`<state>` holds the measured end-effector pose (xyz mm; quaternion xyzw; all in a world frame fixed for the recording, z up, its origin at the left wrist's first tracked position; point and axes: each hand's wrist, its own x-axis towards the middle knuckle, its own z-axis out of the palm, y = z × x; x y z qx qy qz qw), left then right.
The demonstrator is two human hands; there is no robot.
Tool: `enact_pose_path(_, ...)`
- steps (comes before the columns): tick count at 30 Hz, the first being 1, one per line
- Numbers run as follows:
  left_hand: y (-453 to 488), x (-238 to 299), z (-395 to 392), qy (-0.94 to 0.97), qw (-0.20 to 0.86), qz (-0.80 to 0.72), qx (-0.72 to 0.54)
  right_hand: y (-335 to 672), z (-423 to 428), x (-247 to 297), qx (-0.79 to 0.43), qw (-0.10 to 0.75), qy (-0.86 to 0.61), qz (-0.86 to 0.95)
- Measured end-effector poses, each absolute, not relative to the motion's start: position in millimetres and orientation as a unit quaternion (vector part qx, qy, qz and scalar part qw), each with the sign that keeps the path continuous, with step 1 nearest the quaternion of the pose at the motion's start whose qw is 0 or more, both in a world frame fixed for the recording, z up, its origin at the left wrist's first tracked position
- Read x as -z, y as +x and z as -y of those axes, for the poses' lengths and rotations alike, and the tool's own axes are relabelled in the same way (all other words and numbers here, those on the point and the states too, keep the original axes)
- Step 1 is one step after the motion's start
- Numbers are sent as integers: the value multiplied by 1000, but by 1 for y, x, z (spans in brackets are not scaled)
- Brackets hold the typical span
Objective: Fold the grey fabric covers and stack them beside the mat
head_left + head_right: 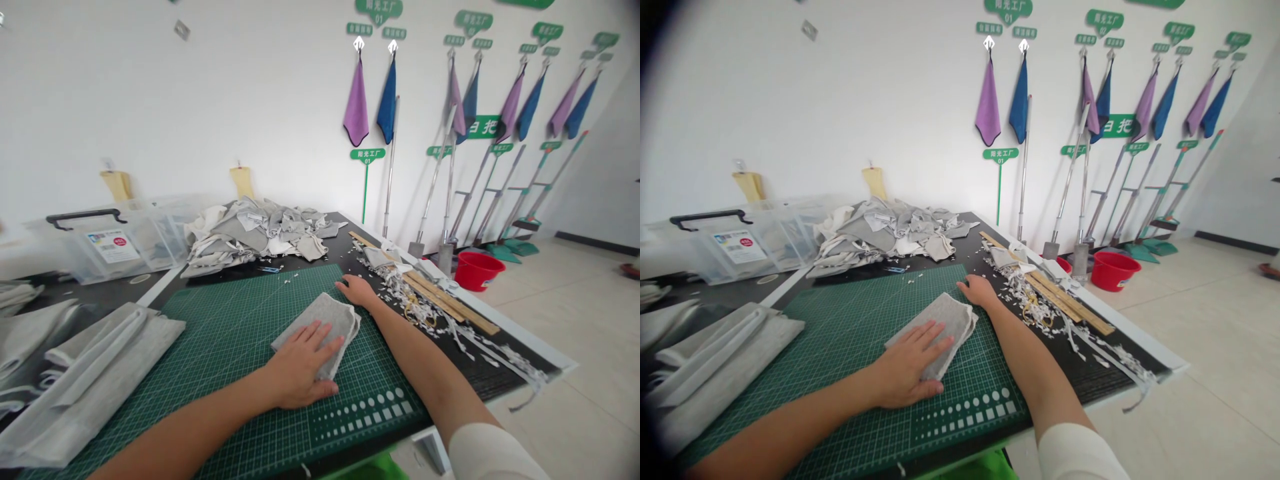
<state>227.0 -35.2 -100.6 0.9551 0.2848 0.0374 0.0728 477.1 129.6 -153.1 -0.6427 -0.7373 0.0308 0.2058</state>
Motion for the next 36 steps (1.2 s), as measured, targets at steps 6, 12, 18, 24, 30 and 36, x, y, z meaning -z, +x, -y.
enact_pose_path(6, 220, 112, 34, 959, 63, -275, -26, 478, -131, 155, -20, 205, -638, 742)
enact_pose_path(12, 186, 114, 26, 941, 65, -331, -41, 479, -132, 156, -17, 213, -633, 744)
enact_pose_path(18, 156, 92, 24, 928, 79, -364, -2, 479, -133, 156, -15, 216, -635, 742)
enact_pose_path(24, 114, 74, 26, 877, 26, -478, 50, 479, -133, 155, -7, 213, -629, 748)
enact_pose_path(30, 76, 71, 17, 779, -56, -617, 96, 480, -132, 156, 2, 209, -626, 751)
enact_pose_path(36, 50, 79, -7, 712, -61, -694, 86, 479, -132, 155, 10, 206, -623, 755)
